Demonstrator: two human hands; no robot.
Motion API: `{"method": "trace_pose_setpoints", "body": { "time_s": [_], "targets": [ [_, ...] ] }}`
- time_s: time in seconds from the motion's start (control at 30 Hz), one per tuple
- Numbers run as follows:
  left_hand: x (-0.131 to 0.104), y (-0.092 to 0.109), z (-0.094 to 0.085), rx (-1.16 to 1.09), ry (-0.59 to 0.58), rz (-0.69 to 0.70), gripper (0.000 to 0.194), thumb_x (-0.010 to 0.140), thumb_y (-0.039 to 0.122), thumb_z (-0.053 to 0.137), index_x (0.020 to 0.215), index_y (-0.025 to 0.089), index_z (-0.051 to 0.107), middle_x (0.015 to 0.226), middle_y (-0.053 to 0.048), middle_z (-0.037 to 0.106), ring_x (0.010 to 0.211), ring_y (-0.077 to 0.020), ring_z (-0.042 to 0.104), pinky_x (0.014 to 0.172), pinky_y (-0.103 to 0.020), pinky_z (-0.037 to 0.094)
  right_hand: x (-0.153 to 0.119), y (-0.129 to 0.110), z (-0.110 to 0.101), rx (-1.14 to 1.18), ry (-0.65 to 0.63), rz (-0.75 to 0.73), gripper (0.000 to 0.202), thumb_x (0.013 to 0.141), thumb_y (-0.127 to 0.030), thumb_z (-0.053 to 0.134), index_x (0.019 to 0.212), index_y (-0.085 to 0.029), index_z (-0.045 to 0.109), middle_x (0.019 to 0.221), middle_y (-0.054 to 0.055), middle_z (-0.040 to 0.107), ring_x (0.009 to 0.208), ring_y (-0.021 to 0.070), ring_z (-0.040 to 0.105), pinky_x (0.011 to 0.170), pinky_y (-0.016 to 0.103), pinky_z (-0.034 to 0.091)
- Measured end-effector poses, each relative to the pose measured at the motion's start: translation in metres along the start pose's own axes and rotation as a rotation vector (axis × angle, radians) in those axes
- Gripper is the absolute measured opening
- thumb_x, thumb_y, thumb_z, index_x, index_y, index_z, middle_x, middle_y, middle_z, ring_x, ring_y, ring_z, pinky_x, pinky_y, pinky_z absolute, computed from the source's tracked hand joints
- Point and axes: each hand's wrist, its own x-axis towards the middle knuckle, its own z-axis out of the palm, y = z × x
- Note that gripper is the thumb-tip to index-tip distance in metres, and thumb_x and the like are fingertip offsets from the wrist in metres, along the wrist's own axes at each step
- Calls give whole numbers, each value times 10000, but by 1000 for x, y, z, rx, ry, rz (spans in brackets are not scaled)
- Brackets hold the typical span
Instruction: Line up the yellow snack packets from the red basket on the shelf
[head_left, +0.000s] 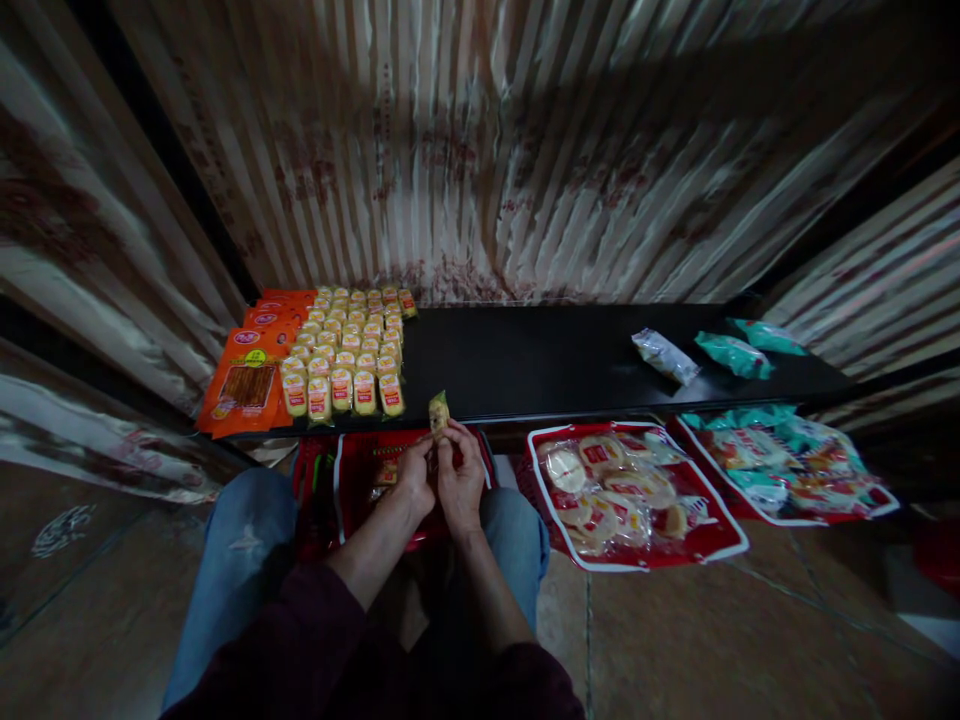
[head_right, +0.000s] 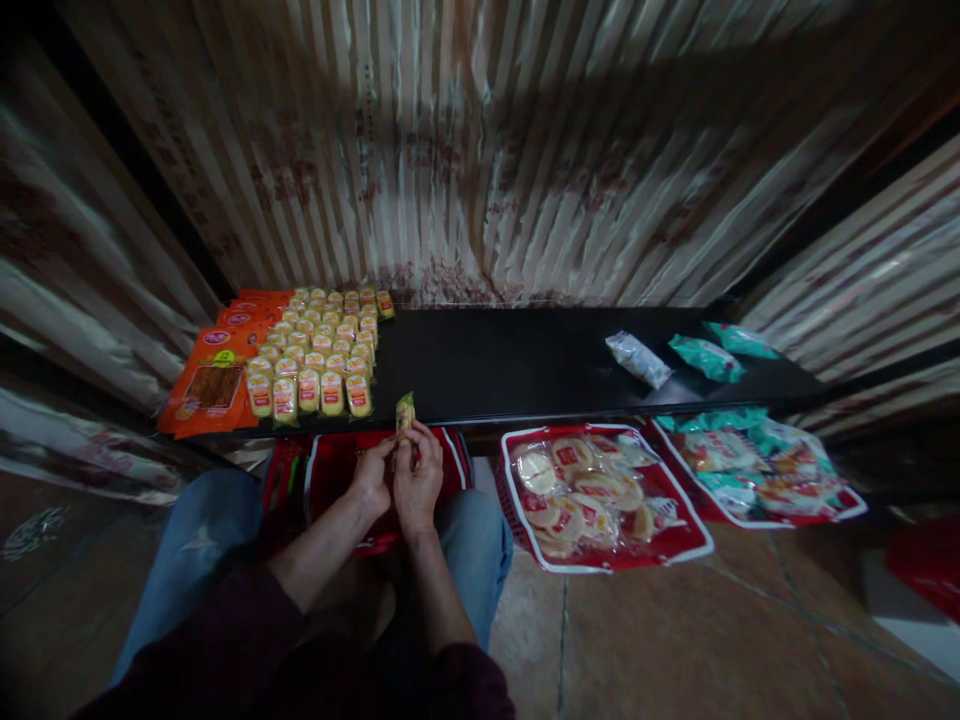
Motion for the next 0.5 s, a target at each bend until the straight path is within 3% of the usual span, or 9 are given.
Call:
{"method": "trace_pose_setpoints", "body": {
  "time_s": [0.13,0.33,0.5],
  "targets": [
    [0,1,3,-34,-42,-4,82,618,101,663,690,140,663,641,3,657,600,-100,595,637,-214,464,7,6,-2,-77,-9,15,228,876,-314,465,974,-197,633,1075,96,662,1032,214,578,949,415,439],
    [-4,2,6,176,16,169,162,639,147,673,798,176,653,773,2,681,706,-107,611,705,-225,453,15,15,-6,-205,-54,29,302,871,-363,442,992,-175,645,993,111,691,956,241,585,903,434,446],
    [-8,0,7,344,9,328,214,713,202,648,926,210,627,965,-34,681,887,-143,623,795,-258,456,18,14,-5,-164,-56,50,336,875,-394,438,995,-165,654,1049,127,677,1008,245,584,940,440,434]
  ]
}}
